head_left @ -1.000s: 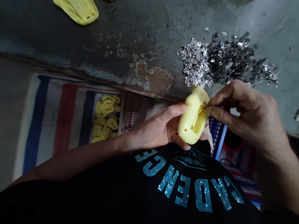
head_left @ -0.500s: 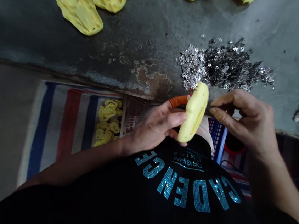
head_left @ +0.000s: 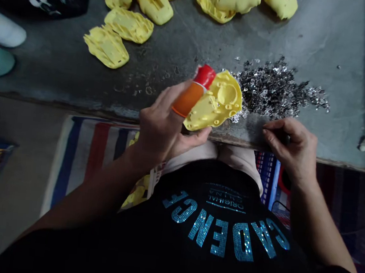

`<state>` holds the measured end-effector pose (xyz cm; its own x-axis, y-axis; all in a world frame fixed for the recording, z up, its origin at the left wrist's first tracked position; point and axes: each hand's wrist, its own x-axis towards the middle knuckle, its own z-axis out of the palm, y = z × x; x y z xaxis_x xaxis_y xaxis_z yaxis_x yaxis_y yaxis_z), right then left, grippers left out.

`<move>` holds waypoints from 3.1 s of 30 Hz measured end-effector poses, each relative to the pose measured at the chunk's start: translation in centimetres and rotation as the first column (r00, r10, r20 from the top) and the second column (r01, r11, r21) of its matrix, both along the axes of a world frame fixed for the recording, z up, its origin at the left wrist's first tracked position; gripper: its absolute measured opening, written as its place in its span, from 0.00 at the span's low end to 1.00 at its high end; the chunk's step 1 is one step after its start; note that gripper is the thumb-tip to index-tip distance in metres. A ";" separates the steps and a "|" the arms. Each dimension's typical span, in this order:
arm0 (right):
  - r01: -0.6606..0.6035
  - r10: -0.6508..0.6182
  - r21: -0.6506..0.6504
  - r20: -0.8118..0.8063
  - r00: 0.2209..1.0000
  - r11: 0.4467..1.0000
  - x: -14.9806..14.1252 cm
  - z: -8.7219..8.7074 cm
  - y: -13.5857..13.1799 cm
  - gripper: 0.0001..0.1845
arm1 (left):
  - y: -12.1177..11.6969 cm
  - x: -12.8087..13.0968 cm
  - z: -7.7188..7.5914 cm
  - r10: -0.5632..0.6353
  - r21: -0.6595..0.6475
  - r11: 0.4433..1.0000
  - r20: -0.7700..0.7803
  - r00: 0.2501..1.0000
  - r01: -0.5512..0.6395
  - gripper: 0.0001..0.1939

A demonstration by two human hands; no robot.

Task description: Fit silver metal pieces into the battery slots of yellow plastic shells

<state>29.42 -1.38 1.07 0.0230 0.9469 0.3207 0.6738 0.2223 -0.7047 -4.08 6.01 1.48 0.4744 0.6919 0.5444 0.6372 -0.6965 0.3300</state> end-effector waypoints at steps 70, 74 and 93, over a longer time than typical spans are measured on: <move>-0.303 0.310 0.063 -0.155 0.938 0.951 -7.3 3.4 0.6 0.07 | -4.6 0.4 -1.2 0.579 -0.479 -0.019 0.710 0.401 0.878 0.43; -0.280 0.287 0.066 -0.198 0.937 0.958 -7.0 3.3 0.3 0.06 | -5.1 0.9 -1.0 0.555 -0.468 0.000 0.736 0.389 0.884 0.38; -0.063 -0.027 0.142 0.556 0.831 0.988 -3.2 -1.7 1.9 0.13 | -4.8 1.9 1.7 0.659 -0.702 0.030 0.549 0.514 0.712 0.44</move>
